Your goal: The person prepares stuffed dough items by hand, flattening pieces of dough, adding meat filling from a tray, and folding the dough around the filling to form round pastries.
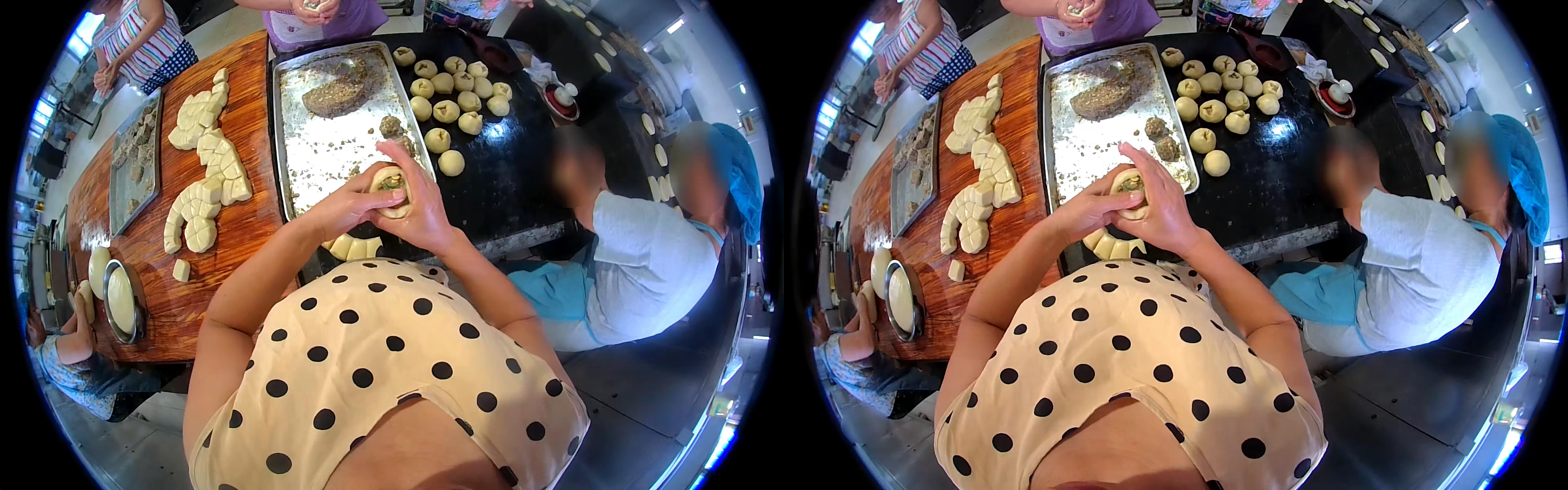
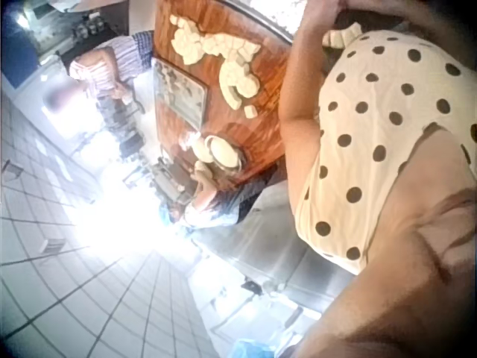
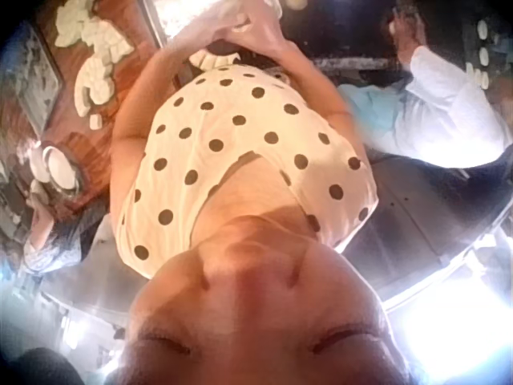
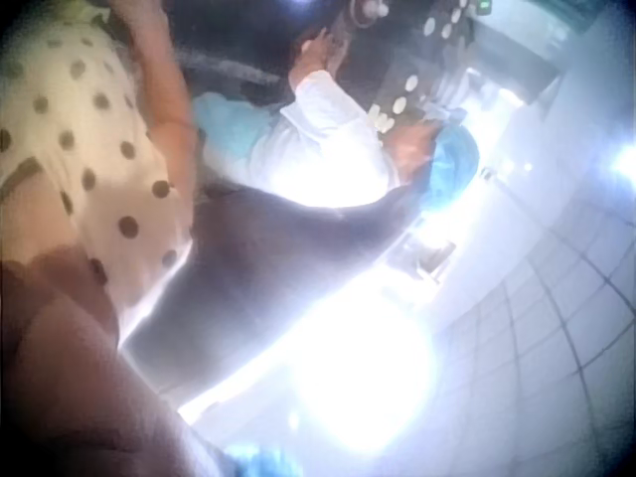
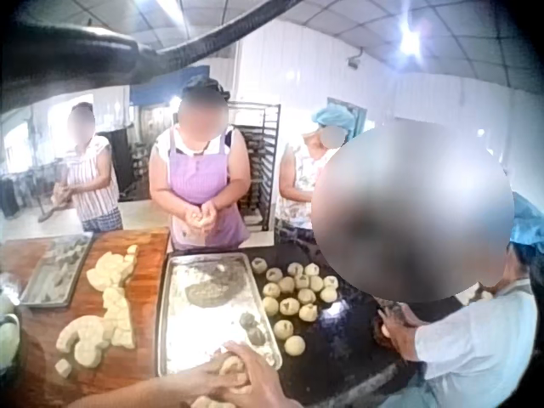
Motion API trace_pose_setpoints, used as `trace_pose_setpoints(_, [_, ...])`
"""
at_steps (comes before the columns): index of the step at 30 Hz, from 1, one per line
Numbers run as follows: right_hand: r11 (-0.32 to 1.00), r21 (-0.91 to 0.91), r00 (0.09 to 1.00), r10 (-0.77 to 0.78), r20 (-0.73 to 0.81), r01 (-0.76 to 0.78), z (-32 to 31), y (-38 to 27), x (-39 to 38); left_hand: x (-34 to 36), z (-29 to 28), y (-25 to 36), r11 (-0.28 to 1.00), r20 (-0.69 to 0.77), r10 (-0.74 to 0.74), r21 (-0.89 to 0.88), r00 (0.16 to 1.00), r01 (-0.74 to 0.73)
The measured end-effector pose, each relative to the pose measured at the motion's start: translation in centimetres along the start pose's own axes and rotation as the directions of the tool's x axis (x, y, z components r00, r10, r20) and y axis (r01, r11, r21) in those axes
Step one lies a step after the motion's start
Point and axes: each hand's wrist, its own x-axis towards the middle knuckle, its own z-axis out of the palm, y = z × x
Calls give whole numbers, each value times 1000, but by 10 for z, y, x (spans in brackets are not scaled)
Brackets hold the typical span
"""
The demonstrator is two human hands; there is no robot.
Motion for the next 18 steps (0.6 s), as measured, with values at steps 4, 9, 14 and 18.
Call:
trace_pose_setpoints(4, [978,-151,977,-166,-131,145,14,12,-6,3,4,6,997,18,9,83,1000,-10])
trace_pose_setpoints(9, [993,117,998,-14,60,7,2,-2,-6,0,-5,5,993,44,-75,98,996,71])
trace_pose_setpoints(14, [999,-35,999,-5,33,6,6,14,-7,7,4,-4,998,13,35,-50,999,-34])
trace_pose_setpoints(18, [993,104,997,52,-57,-46,22,11,-11,3,0,-26,965,-95,49,-253,994,-71])
